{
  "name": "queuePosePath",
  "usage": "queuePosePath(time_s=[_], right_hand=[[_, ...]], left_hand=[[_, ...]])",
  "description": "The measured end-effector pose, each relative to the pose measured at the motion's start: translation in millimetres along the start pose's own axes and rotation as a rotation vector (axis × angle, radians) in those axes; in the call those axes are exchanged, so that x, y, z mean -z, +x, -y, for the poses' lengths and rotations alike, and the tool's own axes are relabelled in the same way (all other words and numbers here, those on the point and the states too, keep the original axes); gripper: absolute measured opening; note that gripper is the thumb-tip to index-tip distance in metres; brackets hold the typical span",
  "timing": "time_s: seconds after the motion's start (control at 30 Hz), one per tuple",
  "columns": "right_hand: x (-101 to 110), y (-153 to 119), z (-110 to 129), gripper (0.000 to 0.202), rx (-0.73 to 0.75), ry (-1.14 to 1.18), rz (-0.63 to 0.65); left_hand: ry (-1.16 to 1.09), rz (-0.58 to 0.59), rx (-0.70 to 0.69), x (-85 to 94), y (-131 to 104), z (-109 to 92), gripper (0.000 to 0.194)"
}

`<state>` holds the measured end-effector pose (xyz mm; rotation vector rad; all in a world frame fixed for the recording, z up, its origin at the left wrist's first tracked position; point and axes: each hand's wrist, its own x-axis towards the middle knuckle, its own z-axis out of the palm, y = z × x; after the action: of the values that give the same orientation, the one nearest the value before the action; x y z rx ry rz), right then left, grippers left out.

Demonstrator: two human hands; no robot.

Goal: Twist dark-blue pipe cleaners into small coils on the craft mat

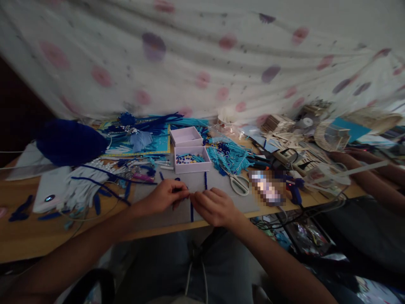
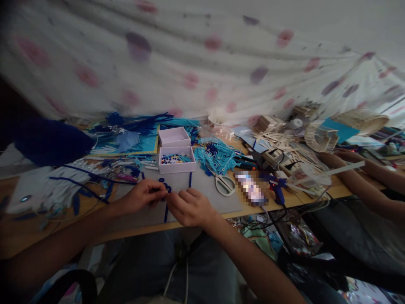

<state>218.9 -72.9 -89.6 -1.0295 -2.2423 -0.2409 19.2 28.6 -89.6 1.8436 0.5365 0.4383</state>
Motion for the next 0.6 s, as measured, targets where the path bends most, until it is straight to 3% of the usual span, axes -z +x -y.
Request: queuePosePath(time_s=[0.07,0.1,0.17,0.27,0.3,0.37,0.47,0.6], right_hand=[[0,-4,0,0.019,0.186,-0.152,0.04],[-1,-5,1,0.02,0.153,-0.14,0.021],[-7,-3,5,0.019,-0.141,0.047,-0.076],[-14,6,10,0.017,-0.814,0.633,-0.188],[-14,9,10,0.024,-0.994,0.86,-0.172],[-13,15,10,0.036,-1.214,1.234,-0.091],[-7,21,10,0.043,-1.318,1.485,-0.038],[-6,23,14,0.045,-1.349,1.523,-0.055]], left_hand=[[-0.059,0.097,0.106,-0.2,0,0,0.038],[-0.026,0.091,0.102,-0.8,0,0,0.038],[0.129,-0.047,-0.035,-3.1,-2,2,0.034],[0.417,-0.266,-0.44,-7.1,-6,10,0.025],[0.489,-0.295,-0.562,-7.6,-7,14,0.024],[0.58,-0.329,-0.724,-6.4,-8,22,0.022],[0.686,-0.375,-0.814,0.3,-10,28,0.023],[0.803,-0.324,-0.859,8.9,-11,26,0.025]])
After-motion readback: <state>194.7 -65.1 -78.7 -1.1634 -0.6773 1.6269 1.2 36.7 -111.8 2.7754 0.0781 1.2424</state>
